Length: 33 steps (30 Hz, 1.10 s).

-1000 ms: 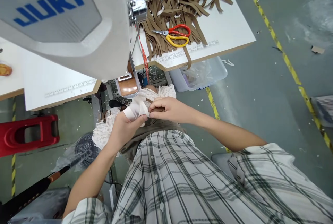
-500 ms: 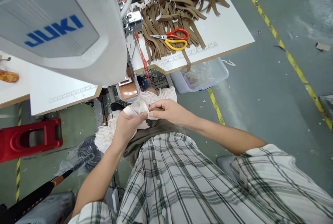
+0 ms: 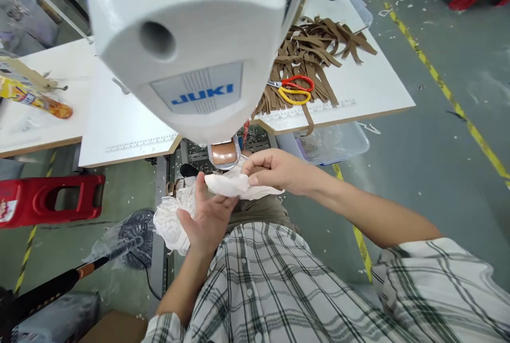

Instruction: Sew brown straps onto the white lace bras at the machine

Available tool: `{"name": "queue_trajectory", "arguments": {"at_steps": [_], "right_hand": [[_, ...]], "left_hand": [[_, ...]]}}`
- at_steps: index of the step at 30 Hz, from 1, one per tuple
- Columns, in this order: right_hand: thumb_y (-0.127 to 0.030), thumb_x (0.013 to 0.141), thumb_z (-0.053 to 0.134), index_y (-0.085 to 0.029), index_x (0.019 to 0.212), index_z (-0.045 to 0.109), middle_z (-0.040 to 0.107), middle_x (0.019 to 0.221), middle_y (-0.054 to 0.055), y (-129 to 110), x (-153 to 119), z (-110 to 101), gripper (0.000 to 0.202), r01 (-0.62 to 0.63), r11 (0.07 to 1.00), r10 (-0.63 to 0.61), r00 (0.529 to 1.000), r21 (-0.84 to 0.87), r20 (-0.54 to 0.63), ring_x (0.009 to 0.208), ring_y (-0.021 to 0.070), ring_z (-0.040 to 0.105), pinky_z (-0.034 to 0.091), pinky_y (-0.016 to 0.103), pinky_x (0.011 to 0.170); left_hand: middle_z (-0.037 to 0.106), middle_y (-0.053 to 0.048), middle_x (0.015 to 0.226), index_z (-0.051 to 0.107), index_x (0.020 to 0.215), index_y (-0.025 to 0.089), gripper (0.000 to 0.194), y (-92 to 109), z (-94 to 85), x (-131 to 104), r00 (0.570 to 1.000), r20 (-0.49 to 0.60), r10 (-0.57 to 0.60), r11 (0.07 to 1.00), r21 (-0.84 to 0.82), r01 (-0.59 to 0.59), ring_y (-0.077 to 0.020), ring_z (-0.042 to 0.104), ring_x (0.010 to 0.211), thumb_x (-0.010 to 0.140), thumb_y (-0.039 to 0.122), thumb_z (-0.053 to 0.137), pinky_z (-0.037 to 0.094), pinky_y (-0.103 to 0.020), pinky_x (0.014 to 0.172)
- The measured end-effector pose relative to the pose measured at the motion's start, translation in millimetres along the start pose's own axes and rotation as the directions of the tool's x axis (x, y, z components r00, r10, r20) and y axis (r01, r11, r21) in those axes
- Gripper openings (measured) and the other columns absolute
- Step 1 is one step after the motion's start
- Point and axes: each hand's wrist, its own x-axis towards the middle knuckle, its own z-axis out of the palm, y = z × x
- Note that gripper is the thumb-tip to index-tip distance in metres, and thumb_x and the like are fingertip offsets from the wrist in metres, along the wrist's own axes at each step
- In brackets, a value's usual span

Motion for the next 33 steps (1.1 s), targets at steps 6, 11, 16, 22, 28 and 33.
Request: {"name": "queue_trajectory", "arguments": {"at_steps": [6,11,16,22,28,33], "right_hand": [[-0.024,0.073,0.061,-0.02,0.073,0.065,0.047,0.056,-0.005,-43.7,28.2,-9.6,0.005,0.122,0.859,-0.054,0.987,-0.498,0.148,0.053,0.0086,0.039,0.029,0.025,0.052],[-0.016,0.074,0.056,-0.019,0.053,0.041,0.03,0.053,-0.005,-50.8,42.3,-10.8,0.026,0.116,0.525,-0.158,0.987,-0.843,0.038,0.053,0.0083,0.025,0.019,0.029,0.055],[-0.019,0.078,0.056,-0.019,0.054,0.029,0.024,0.054,-0.004,-47.5,42.6,-9.6,0.036,0.135,0.488,-0.178,0.983,-0.863,0.053,0.053,0.0086,0.021,0.016,0.03,0.055],[-0.018,0.081,0.058,-0.019,0.051,0.037,0.027,0.052,-0.004,-47.1,40.5,-12.4,0.036,0.149,0.464,-0.202,0.978,-0.873,0.059,0.052,0.0088,0.022,0.018,0.029,0.054],[-0.029,0.091,0.059,-0.021,0.097,0.069,0.063,0.104,0.009,-14.1,31.9,-20.9,0.014,0.277,0.324,-0.564,0.824,-0.904,0.051,0.098,0.0237,0.055,0.039,0.034,0.08],[-0.024,0.095,0.054,-0.023,0.091,0.071,0.065,0.104,0.006,5.4,33.9,-23.6,0.018,0.326,0.334,-0.631,0.774,-0.884,0.047,0.098,0.0215,0.056,0.04,0.036,0.086]], "left_hand": [[0.052,-0.01,0.147,0.006,0.156,0.043,0.08,23.0,-13.1,18.9,0.885,0.092,0.457,0.843,0.272,-0.464,-0.032,0.052,0.134,0.087,0.082,0.012,0.05,-0.051,0.097],[0.066,-0.013,0.128,0.051,0.144,0.029,0.075,29.4,-52.5,57.3,0.707,0.57,0.42,0.265,0.668,-0.696,-0.0355,0.062,0.118,0.078,0.058,0.071,0.046,-0.048,0.105],[0.072,-0.012,0.113,0.063,0.134,0.029,0.06,24.0,-67.1,82.4,0.659,0.709,0.253,-0.062,0.691,-0.72,-0.0319,0.066,0.109,0.079,0.052,0.073,0.047,-0.043,0.106],[0.073,-0.009,0.109,0.058,0.138,0.031,0.056,30.9,-59.6,83.7,0.672,0.712,0.204,-0.142,0.701,-0.699,-0.0296,0.066,0.109,0.085,0.045,0.067,0.049,-0.037,0.1],[0.074,-0.006,0.105,0.048,0.146,0.029,0.059,41.7,-33.8,63.8,0.776,0.591,0.221,-0.093,0.805,-0.586,-0.0206,0.068,0.085,0.09,0.036,0.062,0.048,-0.024,0.07],[0.074,-0.006,0.102,0.049,0.145,0.029,0.057,48.5,-18.7,55.4,0.85,0.492,0.188,0.003,0.865,-0.502,-0.0176,0.066,0.076,0.091,0.037,0.061,0.04,-0.023,0.056]]}}
